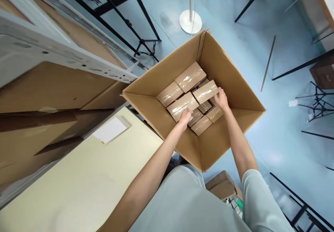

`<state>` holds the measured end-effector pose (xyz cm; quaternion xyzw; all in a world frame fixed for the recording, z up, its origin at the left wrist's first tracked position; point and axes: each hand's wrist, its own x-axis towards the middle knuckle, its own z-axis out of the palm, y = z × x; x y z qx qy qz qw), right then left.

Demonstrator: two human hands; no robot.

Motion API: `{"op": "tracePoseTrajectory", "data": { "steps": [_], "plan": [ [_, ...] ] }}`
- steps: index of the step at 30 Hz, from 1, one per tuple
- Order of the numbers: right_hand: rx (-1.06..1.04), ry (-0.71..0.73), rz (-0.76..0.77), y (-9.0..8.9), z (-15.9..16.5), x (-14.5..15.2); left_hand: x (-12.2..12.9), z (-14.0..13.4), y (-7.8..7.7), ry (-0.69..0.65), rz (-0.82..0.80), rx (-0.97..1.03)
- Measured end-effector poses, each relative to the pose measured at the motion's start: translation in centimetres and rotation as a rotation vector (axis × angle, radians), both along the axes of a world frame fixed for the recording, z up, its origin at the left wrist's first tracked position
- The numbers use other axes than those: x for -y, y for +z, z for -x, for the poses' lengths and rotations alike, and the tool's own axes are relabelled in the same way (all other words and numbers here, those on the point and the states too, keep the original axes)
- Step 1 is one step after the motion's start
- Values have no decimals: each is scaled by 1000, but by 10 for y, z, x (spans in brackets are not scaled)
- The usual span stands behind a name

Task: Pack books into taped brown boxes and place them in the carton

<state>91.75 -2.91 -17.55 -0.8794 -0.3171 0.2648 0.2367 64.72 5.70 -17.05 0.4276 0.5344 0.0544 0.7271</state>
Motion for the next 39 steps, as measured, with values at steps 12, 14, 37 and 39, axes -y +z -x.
{"op": "tracePoseTrajectory", "data": {
  "steps": [12,14,37,39],
  "plan": [
    [-97,155,-275,151,187,12,31,172,151,96,-121,268],
    [-120,237,-318,180,232,7,39,211,177,150,-212,296],
    [-494,1435,-188,287,828,39,291,716,246,1418,-674,-125],
    [-526,1545,-133,291,860,47,314,730,249,1514,-678,-182]
  ]
}}
